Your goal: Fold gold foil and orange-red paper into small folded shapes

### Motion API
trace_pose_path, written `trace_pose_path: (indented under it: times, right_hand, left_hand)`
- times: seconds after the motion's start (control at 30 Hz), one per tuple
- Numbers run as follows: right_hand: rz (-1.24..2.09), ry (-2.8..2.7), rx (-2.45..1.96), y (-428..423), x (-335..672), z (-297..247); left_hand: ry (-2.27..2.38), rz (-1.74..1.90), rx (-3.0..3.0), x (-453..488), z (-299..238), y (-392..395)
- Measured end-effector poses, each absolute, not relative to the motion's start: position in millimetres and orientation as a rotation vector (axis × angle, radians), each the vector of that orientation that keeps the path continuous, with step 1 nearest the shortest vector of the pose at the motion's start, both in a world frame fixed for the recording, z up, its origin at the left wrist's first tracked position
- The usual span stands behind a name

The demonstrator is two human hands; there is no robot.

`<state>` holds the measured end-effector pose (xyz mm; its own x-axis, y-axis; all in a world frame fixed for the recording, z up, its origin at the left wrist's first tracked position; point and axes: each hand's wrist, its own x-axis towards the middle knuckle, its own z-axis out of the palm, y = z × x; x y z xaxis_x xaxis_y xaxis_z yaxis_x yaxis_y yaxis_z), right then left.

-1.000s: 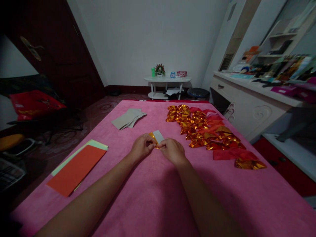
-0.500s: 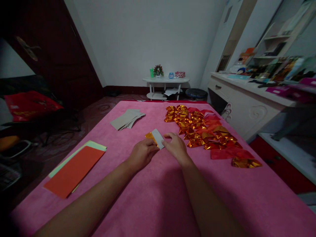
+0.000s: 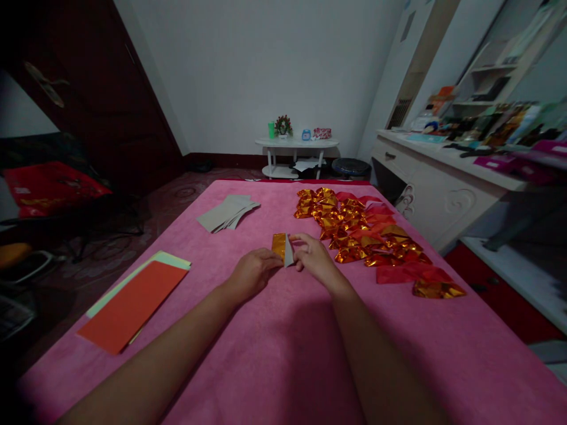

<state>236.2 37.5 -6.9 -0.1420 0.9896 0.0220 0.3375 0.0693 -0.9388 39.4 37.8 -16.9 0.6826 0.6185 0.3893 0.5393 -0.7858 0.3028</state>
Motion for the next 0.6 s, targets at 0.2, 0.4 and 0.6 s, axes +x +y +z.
trace_pose_path:
  times: [0.2, 0.4, 0.6]
  right_hand:
    - [0.692, -1.882, -1.263, 37, 245, -3]
    - [0.402, -2.154, -1.189, 35, 244, 6]
    - [0.719, -2.16, -1.231, 36, 251, 7]
  left_hand:
    - [0.956, 0.691, 2.751, 39, -15, 36]
    - [0.895, 0.726, 2.736, 40, -15, 35]
    - [0.772, 0.737, 2.711, 39, -14, 38]
